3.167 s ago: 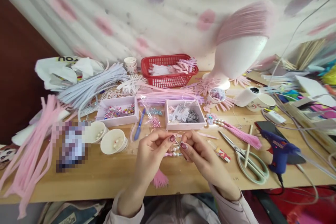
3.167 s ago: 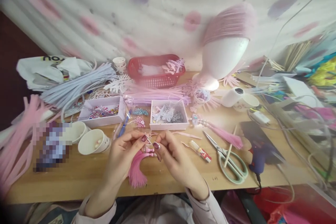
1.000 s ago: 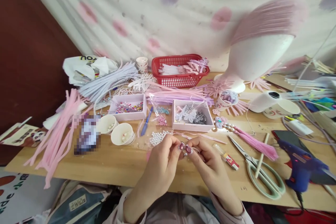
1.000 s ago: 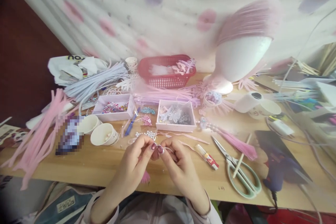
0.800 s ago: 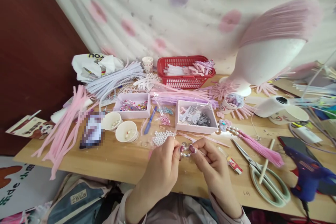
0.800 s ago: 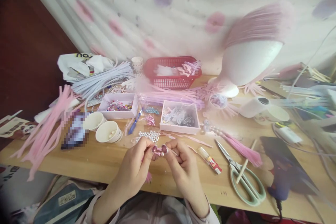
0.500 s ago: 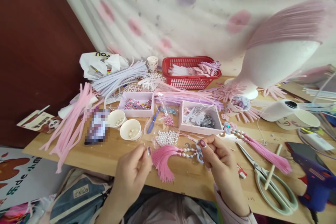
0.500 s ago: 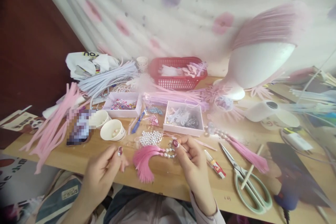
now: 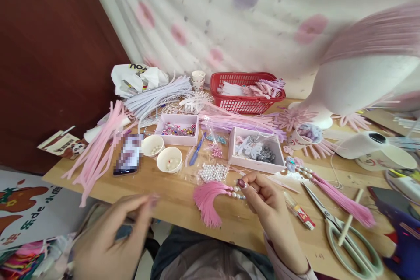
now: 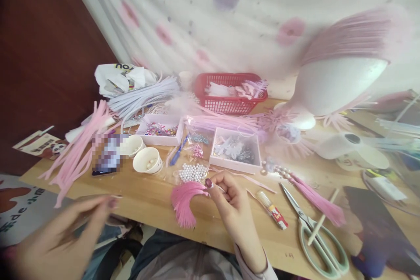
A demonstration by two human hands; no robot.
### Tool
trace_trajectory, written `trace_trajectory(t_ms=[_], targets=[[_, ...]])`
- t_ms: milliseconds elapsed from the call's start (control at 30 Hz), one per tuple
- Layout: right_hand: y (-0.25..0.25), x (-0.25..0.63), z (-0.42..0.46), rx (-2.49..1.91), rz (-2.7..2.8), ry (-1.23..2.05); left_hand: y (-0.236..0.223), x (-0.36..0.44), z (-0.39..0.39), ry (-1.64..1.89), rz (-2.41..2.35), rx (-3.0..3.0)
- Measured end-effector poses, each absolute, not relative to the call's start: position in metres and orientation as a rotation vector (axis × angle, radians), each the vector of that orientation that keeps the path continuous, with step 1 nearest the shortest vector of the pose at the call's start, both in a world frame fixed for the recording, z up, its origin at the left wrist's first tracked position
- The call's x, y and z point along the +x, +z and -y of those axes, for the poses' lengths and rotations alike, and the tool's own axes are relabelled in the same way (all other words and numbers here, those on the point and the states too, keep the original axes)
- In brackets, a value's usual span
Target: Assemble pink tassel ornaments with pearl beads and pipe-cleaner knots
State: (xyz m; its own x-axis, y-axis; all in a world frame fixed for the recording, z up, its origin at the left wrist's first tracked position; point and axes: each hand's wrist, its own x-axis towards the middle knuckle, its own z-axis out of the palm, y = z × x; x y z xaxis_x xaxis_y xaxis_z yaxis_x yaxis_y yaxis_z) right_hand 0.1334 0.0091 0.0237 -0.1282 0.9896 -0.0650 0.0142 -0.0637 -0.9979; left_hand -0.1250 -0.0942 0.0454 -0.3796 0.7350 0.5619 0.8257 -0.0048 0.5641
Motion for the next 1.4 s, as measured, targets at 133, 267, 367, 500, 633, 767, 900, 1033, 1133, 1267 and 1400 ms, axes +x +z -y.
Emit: trace_trajectory(t_ms=[133, 267, 367, 500, 633, 767, 900, 1033, 1133, 1267, 1400], targets=[[0.028, 0.133, -0.002, -1.200, 1.295, 1.417, 0.053, -0.072, 0.056, -1.614, 1.826, -2.115], [0.027, 0.134, 0.004, -1.166, 1.306, 1.458, 0.048, -0.049, 0.036, -1.842, 1.648, -2.389], [0.027, 0.133, 0.007, -1.084, 1.299, 1.470, 0.043, -0.042, 0.033, -1.916, 1.761, -2.453], [0.030, 0.128, 0.008, -1.012, 1.283, 1.519, 0.040, -0.033, 0.032, -2.026, 1.899, -2.418], [0.030, 0.125, 0.007, -1.017, 1.304, 1.547, 0.036, -0.030, 0.031, -2.080, 1.936, -2.386], [0.024, 0.126, 0.006, -1.050, 1.313, 1.608, 0.030, -0.033, 0.030, -1.846, 1.994, -2.453], [0.015, 0.125, 0.007, -1.078, 1.294, 1.628, 0.029, -0.036, 0.025, -1.625, 1.934, -2.490], [0.010, 0.122, 0.005, -1.074, 1.295, 1.546, 0.033, -0.038, 0.017, -1.510, 1.864, -2.498], [0.012, 0.124, -0.001, -1.096, 1.407, 1.427, 0.036, -0.038, 0.012, -1.398, 1.837, -2.544], [0.020, 0.133, -0.010, -1.070, 1.637, 1.310, 0.044, -0.046, 0.010, -1.284, 1.722, -2.635], [0.028, 0.142, -0.009, -1.167, 1.636, 1.316, 0.067, -0.085, -0.010, -1.186, 1.781, -2.615]])
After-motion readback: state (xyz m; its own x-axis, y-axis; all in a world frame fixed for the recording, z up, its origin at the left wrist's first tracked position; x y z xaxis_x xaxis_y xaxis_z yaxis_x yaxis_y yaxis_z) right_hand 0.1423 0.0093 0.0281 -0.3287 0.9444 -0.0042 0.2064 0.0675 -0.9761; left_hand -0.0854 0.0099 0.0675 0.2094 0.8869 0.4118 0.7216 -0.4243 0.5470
